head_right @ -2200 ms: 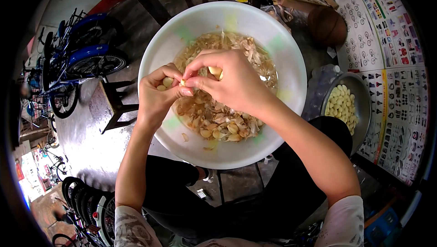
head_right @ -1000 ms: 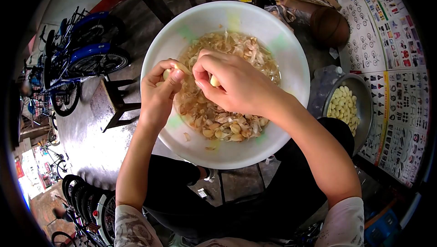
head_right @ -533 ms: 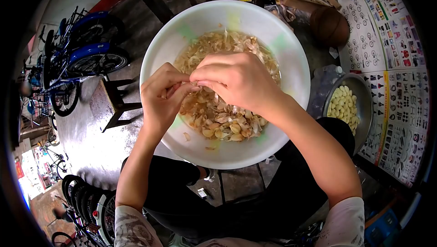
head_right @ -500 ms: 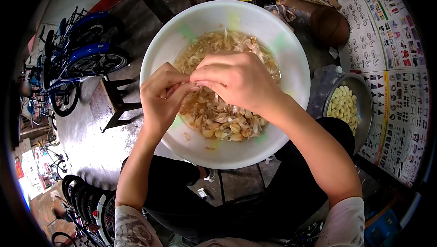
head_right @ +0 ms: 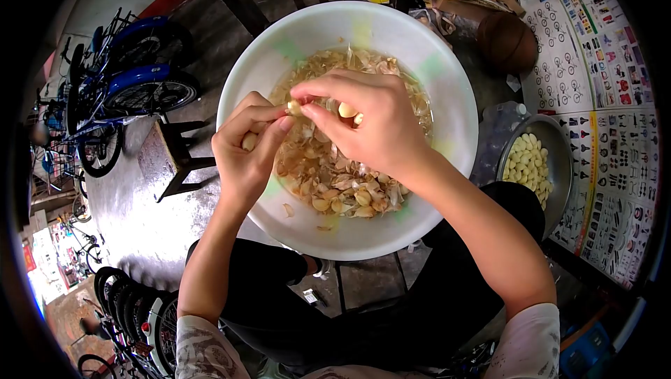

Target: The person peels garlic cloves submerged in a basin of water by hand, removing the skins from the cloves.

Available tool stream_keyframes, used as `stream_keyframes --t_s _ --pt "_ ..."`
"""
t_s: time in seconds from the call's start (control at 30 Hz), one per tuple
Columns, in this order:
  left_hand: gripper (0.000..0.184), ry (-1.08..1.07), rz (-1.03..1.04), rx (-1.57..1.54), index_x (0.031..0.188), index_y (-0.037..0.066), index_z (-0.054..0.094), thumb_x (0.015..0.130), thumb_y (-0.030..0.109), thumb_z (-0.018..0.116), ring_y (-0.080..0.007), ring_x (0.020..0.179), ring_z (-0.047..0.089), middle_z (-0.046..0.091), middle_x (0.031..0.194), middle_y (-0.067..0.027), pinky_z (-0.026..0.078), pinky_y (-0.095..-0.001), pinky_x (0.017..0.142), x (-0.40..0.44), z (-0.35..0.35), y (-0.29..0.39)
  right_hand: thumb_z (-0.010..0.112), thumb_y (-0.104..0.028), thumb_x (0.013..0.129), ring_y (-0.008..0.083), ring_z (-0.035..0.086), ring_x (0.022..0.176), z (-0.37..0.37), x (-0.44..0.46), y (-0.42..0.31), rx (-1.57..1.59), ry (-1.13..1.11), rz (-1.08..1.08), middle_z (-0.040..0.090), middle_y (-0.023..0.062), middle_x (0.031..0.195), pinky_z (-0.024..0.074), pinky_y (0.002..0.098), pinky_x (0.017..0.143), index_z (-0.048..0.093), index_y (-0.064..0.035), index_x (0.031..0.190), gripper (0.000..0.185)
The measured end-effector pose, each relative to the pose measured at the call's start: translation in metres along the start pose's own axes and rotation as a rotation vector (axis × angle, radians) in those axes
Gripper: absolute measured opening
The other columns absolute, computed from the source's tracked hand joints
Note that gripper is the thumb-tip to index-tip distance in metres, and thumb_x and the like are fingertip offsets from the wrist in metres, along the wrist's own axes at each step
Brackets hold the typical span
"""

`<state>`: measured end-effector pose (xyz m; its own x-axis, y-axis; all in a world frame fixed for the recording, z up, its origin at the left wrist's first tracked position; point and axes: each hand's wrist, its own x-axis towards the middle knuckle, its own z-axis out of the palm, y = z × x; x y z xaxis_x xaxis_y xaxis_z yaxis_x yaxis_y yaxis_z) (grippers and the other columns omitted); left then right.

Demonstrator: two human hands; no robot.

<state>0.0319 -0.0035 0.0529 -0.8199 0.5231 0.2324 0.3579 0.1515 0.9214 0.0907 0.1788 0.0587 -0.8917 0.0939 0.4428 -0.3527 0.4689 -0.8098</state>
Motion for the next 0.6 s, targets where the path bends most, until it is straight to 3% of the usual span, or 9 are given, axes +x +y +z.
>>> stream_keyframes --t_s 0.2,0.33,0.47,0.6 --pt "0.005 0.030 -0.040 0.103 0.089 -0.005 0.069 0.084 -0.003 0.070 -0.0089 0.068 0.050 0.058 0.078 -0.0047 0.039 -0.0217 0.062 -0.003 0.001 0.001 0.075 -0.003 0.079 0.0152 0.067 0.066 0.010 -0.001 0.007 0.033 0.009 -0.073 0.073 0.0063 0.086 0.0499 0.0258 0.052 0.074 -0.0055 0.095 0.017" --pt "0.008 0.016 -0.081 -0.030 0.091 -0.004 0.071 0.085 0.002 0.071 -0.0091 0.070 0.051 0.059 0.079 -0.0037 0.041 -0.0225 0.065 0.000 0.002 -0.002 0.075 -0.004 0.079 0.0143 0.066 0.063 0.007 0.001 0.015 0.027 0.033 -0.101 0.073 0.0058 0.085 0.0488 0.0248 0.052 0.074 -0.0056 0.092 0.012" --pt "0.013 0.031 -0.227 -0.105 0.094 -0.003 0.072 0.085 0.006 0.074 -0.0100 0.073 0.054 0.061 0.082 -0.0043 0.044 -0.0237 0.069 0.001 0.002 0.000 0.075 -0.004 0.080 0.0138 0.067 0.063 0.004 0.002 0.011 0.052 0.014 0.026 0.074 0.0053 0.084 0.0481 0.0238 0.051 0.075 -0.0062 0.090 0.011" --pt "0.014 0.043 -0.208 -0.054 0.094 -0.002 0.071 0.083 0.006 0.075 -0.0092 0.071 0.052 0.059 0.079 -0.0031 0.042 -0.0235 0.066 0.001 0.000 0.001 0.075 -0.003 0.080 0.0116 0.067 0.063 0.007 0.000 0.010 0.044 -0.009 0.043 0.074 0.0055 0.085 0.0469 0.0228 0.050 0.075 -0.0064 0.091 0.011"
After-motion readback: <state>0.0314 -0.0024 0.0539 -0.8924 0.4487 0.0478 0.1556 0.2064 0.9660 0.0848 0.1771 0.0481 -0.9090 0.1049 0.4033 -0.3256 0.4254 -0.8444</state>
